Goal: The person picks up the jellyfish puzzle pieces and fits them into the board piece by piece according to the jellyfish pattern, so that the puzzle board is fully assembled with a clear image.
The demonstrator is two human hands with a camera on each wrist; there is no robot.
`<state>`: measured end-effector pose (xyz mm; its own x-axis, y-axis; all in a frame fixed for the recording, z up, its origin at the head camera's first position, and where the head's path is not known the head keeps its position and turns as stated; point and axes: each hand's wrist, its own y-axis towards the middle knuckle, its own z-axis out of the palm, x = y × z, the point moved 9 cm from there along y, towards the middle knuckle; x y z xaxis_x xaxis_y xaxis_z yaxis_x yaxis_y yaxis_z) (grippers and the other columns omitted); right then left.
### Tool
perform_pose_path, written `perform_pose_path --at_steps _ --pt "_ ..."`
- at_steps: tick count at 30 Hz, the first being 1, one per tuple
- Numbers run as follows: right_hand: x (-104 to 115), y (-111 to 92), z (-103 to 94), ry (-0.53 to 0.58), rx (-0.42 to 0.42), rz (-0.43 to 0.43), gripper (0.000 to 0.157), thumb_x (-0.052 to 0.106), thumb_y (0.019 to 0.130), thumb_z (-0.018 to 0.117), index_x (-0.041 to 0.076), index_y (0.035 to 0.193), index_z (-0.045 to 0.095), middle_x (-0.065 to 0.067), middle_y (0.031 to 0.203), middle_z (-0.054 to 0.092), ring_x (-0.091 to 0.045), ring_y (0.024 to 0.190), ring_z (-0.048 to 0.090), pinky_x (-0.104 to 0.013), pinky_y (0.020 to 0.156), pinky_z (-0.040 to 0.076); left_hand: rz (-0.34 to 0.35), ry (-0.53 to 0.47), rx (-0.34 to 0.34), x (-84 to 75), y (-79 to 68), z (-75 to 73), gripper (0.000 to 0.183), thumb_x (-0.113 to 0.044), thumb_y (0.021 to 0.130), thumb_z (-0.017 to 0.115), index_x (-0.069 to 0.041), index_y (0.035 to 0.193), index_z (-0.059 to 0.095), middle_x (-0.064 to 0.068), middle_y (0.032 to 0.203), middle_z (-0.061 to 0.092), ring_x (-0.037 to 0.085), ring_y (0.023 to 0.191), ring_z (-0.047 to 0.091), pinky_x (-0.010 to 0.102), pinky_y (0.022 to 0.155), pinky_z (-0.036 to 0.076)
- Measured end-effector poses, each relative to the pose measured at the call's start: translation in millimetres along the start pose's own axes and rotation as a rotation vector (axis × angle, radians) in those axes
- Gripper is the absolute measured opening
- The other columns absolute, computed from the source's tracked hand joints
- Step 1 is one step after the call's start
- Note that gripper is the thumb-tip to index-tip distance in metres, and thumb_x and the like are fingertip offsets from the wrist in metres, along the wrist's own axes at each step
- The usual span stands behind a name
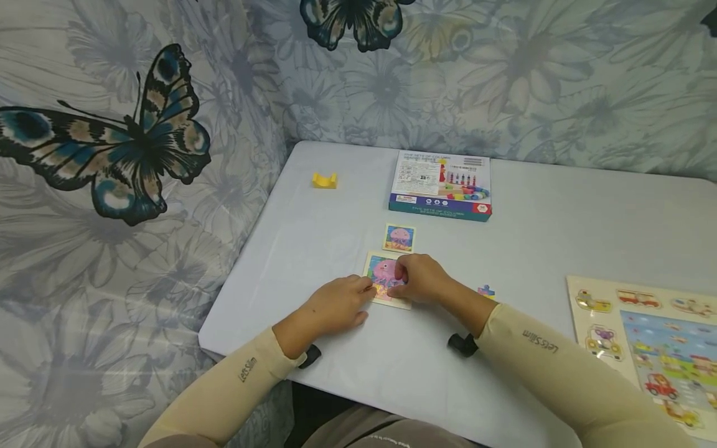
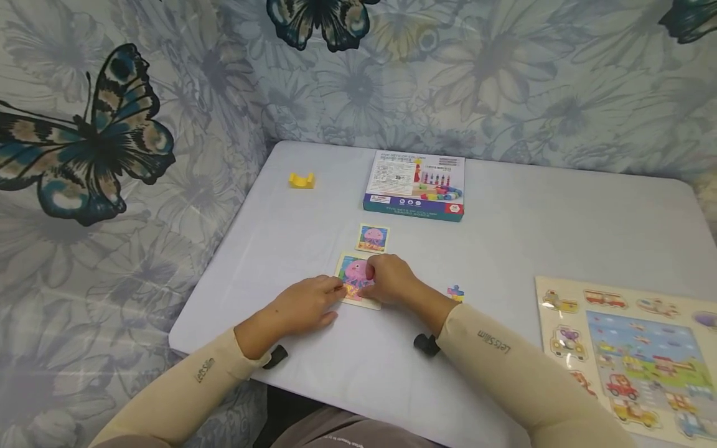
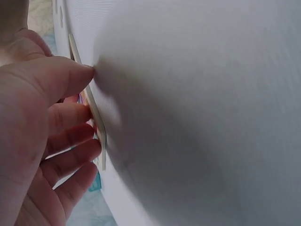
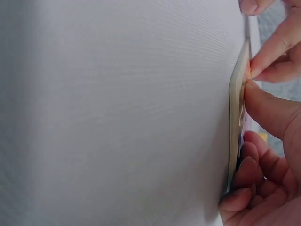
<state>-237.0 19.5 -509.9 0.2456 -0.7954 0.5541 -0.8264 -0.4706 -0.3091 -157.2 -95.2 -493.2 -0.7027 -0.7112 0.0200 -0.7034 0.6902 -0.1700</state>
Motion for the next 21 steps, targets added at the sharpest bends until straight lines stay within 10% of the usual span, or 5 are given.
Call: perform_pose_path --at_steps 21 --pt "-14 -13 -16.9 0.044 0.008 -0.057 0.021 0.027 0.089 0.081 0.013 0.1 0.071 -0.001 0.085 0.063 -0.018 0.082 0.056 -0.032 0.075 0.051 -0.035 0.0 0.015 -8.4 5.9 2.7 0.049 -0.04 0.1 0.062 -0.014 0.141 0.061 0.003 0.135 0.056 0.018 0.12 0.054 0.033 0.102 0.049"
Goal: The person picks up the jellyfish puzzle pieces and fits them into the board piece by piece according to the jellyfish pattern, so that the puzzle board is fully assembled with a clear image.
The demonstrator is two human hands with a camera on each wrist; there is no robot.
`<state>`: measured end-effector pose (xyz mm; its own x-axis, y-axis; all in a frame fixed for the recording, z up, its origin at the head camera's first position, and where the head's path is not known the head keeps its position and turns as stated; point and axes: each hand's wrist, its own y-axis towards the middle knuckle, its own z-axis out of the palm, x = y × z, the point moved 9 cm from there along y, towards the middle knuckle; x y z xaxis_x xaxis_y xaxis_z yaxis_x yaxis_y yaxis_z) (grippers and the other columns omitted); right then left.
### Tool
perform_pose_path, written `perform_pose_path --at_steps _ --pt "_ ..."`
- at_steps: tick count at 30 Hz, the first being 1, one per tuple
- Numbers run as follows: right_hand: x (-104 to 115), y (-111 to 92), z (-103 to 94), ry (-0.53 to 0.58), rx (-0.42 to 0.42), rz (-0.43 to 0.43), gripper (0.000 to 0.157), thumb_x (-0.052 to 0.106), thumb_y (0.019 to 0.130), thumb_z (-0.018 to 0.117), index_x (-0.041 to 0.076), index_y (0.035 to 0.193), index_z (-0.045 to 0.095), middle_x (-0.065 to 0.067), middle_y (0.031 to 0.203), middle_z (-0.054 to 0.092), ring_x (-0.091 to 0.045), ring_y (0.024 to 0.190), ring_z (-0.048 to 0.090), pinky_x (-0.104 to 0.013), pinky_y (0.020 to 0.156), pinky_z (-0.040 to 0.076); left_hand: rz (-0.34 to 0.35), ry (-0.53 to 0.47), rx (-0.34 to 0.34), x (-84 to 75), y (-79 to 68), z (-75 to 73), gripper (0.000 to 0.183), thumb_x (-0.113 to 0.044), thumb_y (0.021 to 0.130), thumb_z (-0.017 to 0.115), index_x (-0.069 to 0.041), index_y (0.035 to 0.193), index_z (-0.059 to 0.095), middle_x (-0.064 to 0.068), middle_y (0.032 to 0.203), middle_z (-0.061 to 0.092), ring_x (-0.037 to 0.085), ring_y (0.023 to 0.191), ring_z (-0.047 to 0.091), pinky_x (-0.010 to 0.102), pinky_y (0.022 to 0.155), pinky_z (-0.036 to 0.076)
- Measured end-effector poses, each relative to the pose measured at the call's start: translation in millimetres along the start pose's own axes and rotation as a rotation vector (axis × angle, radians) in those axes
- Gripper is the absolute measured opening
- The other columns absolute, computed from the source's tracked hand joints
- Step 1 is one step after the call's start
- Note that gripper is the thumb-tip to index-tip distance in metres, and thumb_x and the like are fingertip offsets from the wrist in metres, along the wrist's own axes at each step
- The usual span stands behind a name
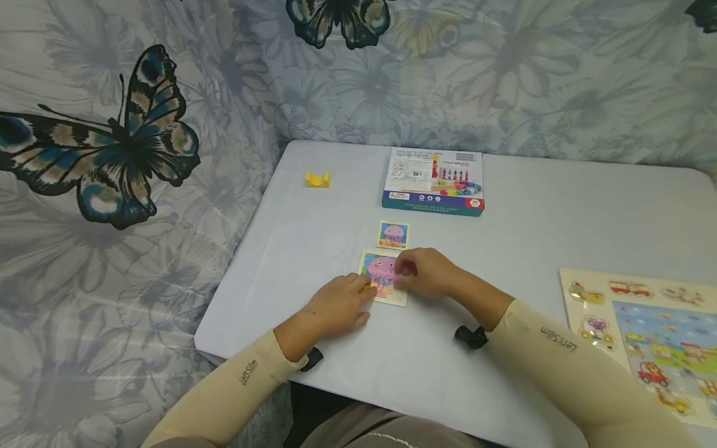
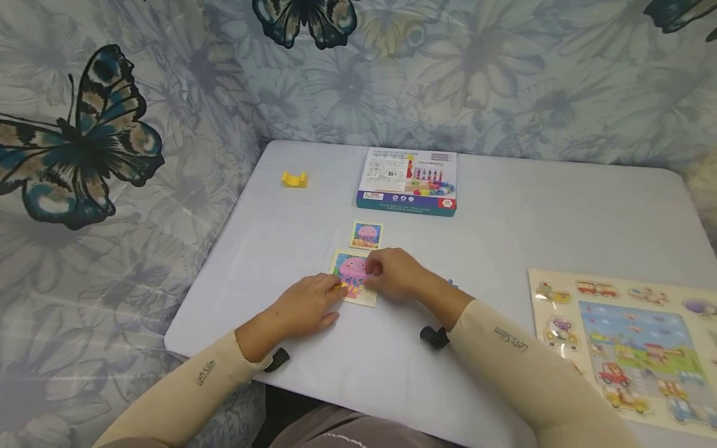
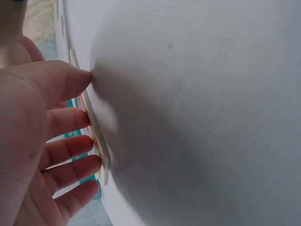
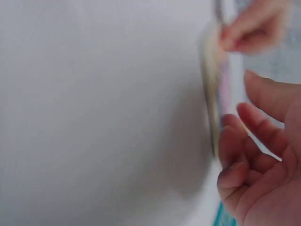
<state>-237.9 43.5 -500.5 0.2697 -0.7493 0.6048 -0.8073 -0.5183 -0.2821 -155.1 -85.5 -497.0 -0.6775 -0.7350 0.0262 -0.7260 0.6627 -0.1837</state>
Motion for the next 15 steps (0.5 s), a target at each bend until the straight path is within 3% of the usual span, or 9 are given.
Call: perform_pose_path --at_steps 4,8,11,15 --pt "-26 -24 -27.3 -0.043 -0.043 0.068 0.028 0.025 0.091 0.077 0.008 0.113 0.073 -0.007 0.1 0.068 -0.024 0.096 0.06 -0.043 0.09 0.056 0.006 -0.032 0.001 0.9 2.9 -2.8 0.042 -0.038 0.098 0.064 -0.014 0.134 0.065 0.005 0.141 0.055 0.02 0.127 0.052 0.035 0.11 0.046" --pt "-61 -50 -48.0 -0.088 -0.058 0.161 0.037 0.026 0.09 0.077 0.007 0.121 0.07 -0.013 0.115 0.067 -0.031 0.108 0.059 -0.05 0.093 0.057 0.01 -0.083 0.025 1.5 5.0 -4.6 0.04 -0.035 0.099 0.064 -0.012 0.133 0.066 0.008 0.149 0.053 0.023 0.137 0.05 0.037 0.115 0.043" --pt "-85 -69 -57.7 -0.145 -0.073 0.163 0.043 0.028 0.087 0.08 0.008 0.124 0.069 -0.016 0.122 0.065 -0.036 0.116 0.057 -0.056 0.097 0.054 0.005 -0.098 0.03 4.7 8.0 -5.5 0.043 -0.034 0.1 0.063 -0.013 0.137 0.063 0.007 0.15 0.053 0.023 0.136 0.053 0.038 0.113 0.045" --pt "-103 -90 -60.7 -0.193 -0.135 0.132 0.05 0.034 0.082 0.085 0.009 0.123 0.068 -0.02 0.125 0.06 -0.042 0.119 0.055 -0.062 0.101 0.048 -0.005 -0.102 0.009 11.0 17.6 -5.3 0.047 -0.034 0.104 0.058 -0.026 0.149 0.054 0.003 0.151 0.054 0.024 0.125 0.059 0.039 0.104 0.051"
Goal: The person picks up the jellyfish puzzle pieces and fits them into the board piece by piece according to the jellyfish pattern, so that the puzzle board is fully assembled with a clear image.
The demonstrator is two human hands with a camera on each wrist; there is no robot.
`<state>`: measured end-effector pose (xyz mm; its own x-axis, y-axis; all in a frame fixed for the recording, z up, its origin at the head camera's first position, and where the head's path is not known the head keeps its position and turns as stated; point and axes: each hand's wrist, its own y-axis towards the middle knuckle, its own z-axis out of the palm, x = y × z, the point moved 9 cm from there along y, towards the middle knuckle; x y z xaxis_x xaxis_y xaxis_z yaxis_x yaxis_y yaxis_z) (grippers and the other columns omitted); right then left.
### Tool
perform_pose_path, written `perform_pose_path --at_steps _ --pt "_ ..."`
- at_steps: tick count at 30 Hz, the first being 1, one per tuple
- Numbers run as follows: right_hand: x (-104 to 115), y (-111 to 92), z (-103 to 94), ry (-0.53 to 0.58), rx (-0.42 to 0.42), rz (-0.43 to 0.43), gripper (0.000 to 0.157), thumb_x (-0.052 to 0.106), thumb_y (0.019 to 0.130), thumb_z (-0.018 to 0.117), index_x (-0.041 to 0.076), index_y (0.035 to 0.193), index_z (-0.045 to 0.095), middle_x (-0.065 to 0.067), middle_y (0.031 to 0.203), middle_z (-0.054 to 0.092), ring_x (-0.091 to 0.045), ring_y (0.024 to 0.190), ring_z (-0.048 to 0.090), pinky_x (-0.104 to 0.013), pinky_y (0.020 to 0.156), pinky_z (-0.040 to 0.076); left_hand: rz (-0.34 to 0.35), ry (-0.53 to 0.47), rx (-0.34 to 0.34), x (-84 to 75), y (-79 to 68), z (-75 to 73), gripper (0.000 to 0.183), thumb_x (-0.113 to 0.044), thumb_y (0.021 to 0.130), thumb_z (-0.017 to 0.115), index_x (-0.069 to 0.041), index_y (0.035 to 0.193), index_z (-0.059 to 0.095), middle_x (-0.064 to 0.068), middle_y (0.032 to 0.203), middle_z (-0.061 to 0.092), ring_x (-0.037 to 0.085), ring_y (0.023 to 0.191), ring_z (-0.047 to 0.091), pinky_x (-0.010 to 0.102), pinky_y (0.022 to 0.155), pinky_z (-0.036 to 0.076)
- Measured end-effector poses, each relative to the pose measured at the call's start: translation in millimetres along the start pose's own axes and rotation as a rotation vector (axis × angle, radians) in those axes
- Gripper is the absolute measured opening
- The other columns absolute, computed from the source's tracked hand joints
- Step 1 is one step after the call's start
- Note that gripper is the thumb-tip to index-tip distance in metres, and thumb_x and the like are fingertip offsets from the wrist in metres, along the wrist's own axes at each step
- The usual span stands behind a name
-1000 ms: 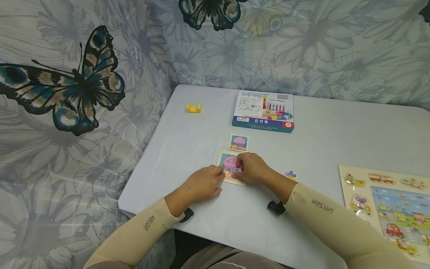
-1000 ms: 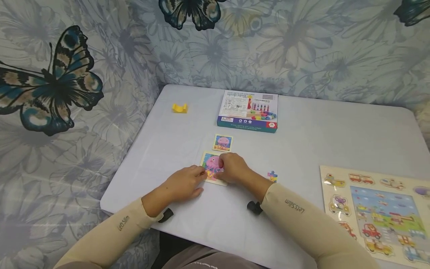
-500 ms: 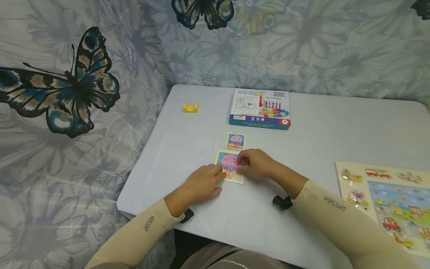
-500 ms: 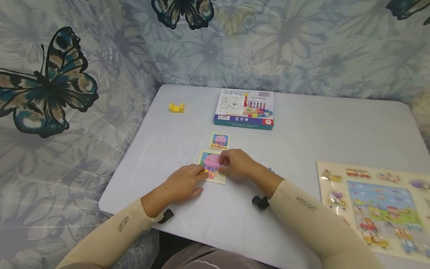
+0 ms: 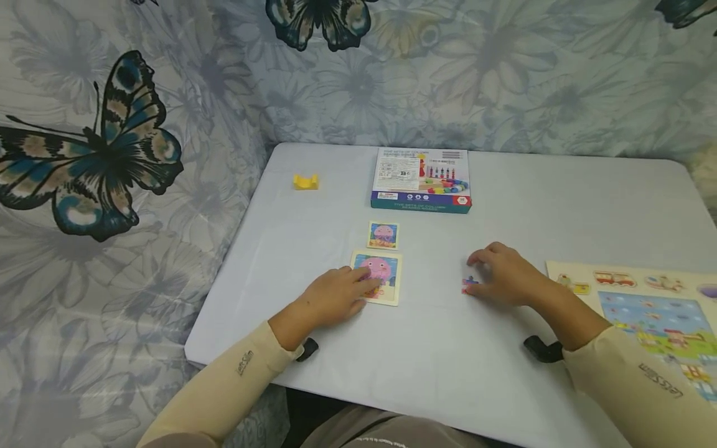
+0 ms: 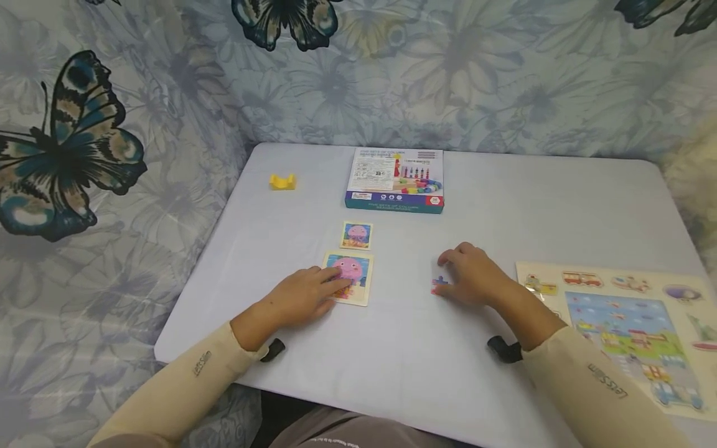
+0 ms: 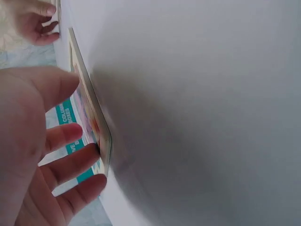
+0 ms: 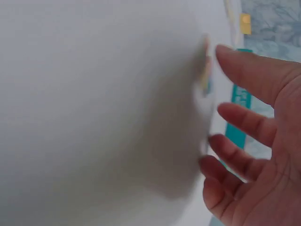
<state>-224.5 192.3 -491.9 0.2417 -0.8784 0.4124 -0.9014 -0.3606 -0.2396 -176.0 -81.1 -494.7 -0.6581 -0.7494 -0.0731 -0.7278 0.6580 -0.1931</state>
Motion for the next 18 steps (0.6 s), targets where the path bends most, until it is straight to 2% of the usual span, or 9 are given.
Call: perform_pose_path --at_steps 4,8,10,14,16,18 --pt "-3 -11 5.1 0.017 -0.049 -0.006 0.049 0.035 0.081 0.086 0.012 0.12 0.068 -0.021 0.122 0.058 -0.043 0.115 0.053 -0.06 0.098 0.051 -0.018 0.008 0.023 4.6 12.1 1.9 0.046 -0.038 0.108 0.048 -0.039 0.154 0.045 0.001 0.155 0.05 0.025 0.117 0.057 0.04 0.095 0.053" --pt "4 -13 10.9 0.033 -0.062 -0.021 0.038 0.026 0.082 0.086 0.01 0.114 0.071 -0.019 0.119 0.059 -0.041 0.115 0.053 -0.059 0.1 0.05 -0.014 0.029 0.028 7.6 16.1 0.2 0.042 -0.04 0.107 0.05 -0.04 0.15 0.052 0.002 0.152 0.052 0.026 0.114 0.056 0.04 0.091 0.052" --pt "7 -12 11.2 0.057 -0.067 -0.02 0.036 0.021 0.082 0.086 0.008 0.111 0.07 -0.017 0.115 0.061 -0.039 0.112 0.055 -0.058 0.1 0.05 -0.002 0.029 0.013 8.0 17.3 -1.3 0.041 -0.039 0.106 0.053 -0.039 0.147 0.055 0.003 0.15 0.054 0.026 0.119 0.056 0.04 0.094 0.052" --pt "14 -10 8.7 0.124 -0.071 -0.015 0.028 0.016 0.082 0.086 0.008 0.102 0.067 -0.007 0.094 0.065 -0.027 0.091 0.059 -0.042 0.081 0.055 0.02 -0.002 0.002 8.8 19.6 -0.6 0.042 -0.039 0.106 0.055 -0.037 0.148 0.055 0.004 0.152 0.052 0.026 0.135 0.051 0.042 0.107 0.049" --pt "22 -7 8.2 0.183 -0.066 -0.005 0.023 0.015 0.083 0.085 0.01 0.098 0.067 -0.002 0.085 0.064 -0.021 0.082 0.057 -0.032 0.071 0.052 0.013 -0.049 0.01 10.3 21.0 1.3 0.043 -0.039 0.106 0.054 -0.037 0.149 0.053 0.005 0.155 0.049 0.026 0.14 0.047 0.043 0.112 0.045" --pt "34 -1 10.8 0.251 -0.051 -0.004 0.018 0.015 0.085 0.083 0.012 0.096 0.069 0.001 0.083 0.065 -0.018 0.079 0.058 -0.026 0.067 0.052 -0.005 -0.109 0.026 12.3 22.2 3.4 0.045 -0.04 0.106 0.054 -0.038 0.151 0.051 0.004 0.157 0.046 0.026 0.141 0.045 0.044 0.114 0.043"
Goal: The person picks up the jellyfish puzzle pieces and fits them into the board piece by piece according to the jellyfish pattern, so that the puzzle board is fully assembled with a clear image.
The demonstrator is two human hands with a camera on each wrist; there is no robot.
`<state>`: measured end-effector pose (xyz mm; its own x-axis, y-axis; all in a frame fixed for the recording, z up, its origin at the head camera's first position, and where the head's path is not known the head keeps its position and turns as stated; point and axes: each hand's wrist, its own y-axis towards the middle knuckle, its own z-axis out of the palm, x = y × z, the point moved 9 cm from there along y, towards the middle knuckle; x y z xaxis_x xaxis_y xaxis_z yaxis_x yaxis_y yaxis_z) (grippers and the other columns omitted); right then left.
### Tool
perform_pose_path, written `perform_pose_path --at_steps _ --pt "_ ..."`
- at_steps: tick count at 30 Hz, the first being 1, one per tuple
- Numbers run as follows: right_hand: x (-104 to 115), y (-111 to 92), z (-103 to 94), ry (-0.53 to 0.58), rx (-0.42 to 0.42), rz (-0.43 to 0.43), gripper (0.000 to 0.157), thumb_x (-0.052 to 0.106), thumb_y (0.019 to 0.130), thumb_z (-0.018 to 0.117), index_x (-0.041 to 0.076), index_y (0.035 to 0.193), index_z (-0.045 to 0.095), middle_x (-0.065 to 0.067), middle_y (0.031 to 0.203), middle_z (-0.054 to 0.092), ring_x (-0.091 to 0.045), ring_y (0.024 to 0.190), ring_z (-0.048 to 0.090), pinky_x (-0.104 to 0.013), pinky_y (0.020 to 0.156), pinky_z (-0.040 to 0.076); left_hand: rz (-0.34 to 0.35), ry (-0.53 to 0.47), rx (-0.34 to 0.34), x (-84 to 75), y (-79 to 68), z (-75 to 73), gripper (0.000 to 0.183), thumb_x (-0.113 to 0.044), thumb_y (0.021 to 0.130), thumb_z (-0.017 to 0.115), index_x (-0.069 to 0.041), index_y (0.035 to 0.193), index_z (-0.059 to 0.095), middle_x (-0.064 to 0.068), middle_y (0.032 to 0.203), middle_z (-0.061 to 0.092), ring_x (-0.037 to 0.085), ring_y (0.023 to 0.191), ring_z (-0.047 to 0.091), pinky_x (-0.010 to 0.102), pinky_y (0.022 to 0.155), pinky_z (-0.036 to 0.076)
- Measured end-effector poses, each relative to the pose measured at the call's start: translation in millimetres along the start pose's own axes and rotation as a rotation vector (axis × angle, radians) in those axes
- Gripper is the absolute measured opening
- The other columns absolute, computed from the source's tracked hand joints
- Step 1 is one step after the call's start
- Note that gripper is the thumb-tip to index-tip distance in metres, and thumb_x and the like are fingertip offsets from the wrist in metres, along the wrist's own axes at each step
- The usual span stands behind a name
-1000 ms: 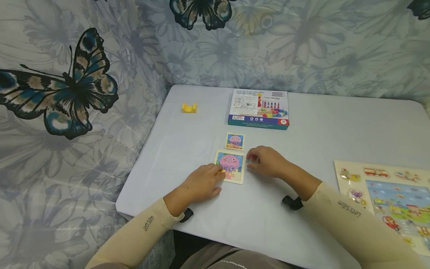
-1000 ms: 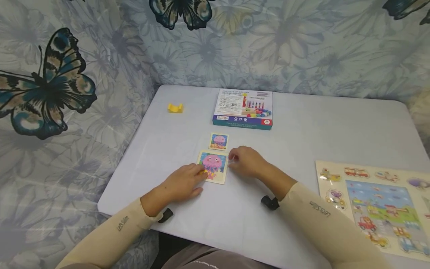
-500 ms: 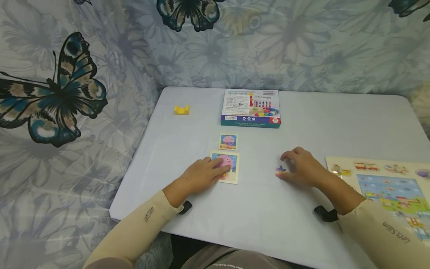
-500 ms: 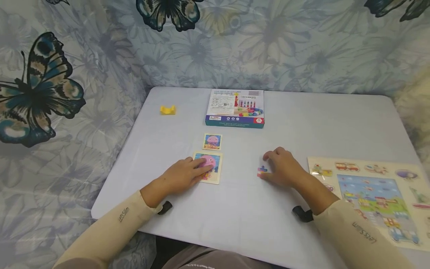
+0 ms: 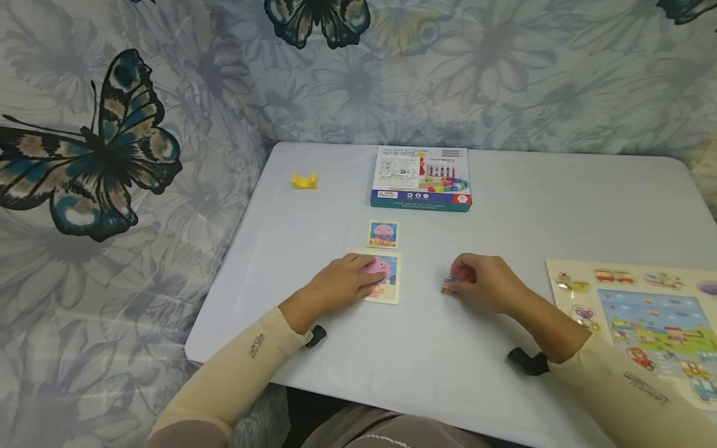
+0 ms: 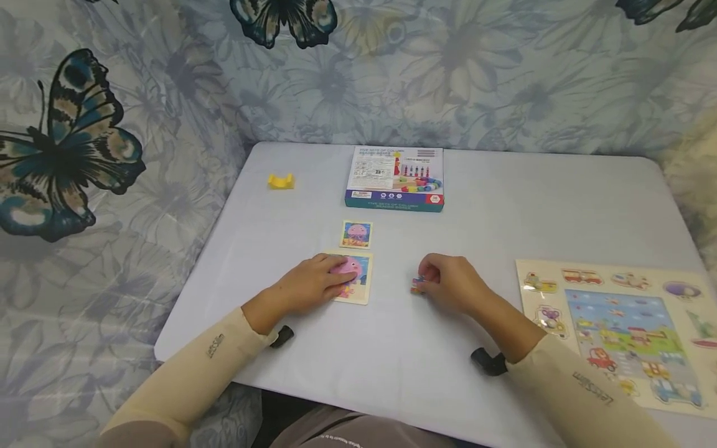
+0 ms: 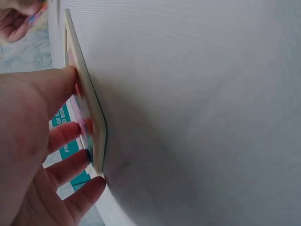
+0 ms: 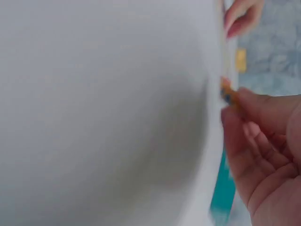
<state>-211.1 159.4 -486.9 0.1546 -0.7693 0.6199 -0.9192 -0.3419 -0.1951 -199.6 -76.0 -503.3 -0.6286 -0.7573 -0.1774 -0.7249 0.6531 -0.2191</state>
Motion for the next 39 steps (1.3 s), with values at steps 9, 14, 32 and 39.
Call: perform_pose_path --at_steps 9,14,32,39 --pt "62 41 57.3 0.123 0.12 -0.063 0.012 0.018 0.09 0.08 0.012 0.095 0.071 0.0 0.082 0.065 -0.015 0.077 0.059 -0.025 0.068 0.053 0.005 -0.027 0.033 3.9 8.4 0.3 0.05 -0.047 0.103 0.057 -0.041 0.151 0.049 0.002 0.16 0.04 0.025 0.134 0.047 0.044 0.109 0.045" --pt "74 48 67.4 0.007 0.09 -0.09 0.01 0.017 0.088 0.08 0.011 0.089 0.073 0.002 0.073 0.063 -0.014 0.071 0.056 -0.026 0.066 0.049 -0.016 -0.029 0.064 5.9 10.7 1.3 0.053 -0.048 0.101 0.058 -0.044 0.152 0.045 0.002 0.166 0.031 0.025 0.136 0.045 0.043 0.109 0.045" --pt "71 60 71.5 -0.024 0.178 -0.013 0.024 0.024 0.085 0.085 0.01 0.091 0.067 -0.002 0.073 0.06 -0.017 0.07 0.055 -0.028 0.064 0.047 -0.146 -0.035 0.036 1.1 14.7 -3.6 0.05 -0.061 0.096 0.06 -0.04 0.142 0.058 0.004 0.16 0.045 0.022 0.126 0.051 0.038 0.097 0.05" --pt "70 64 76.0 0.005 0.21 0.013 0.024 0.024 0.086 0.084 0.011 0.092 0.065 -0.003 0.076 0.06 -0.018 0.073 0.055 -0.029 0.067 0.047 -0.232 -0.005 -0.043 1.1 14.5 -9.4 0.05 -0.062 0.087 0.071 -0.039 0.13 0.069 0.002 0.154 0.053 0.021 0.121 0.056 0.035 0.094 0.052"
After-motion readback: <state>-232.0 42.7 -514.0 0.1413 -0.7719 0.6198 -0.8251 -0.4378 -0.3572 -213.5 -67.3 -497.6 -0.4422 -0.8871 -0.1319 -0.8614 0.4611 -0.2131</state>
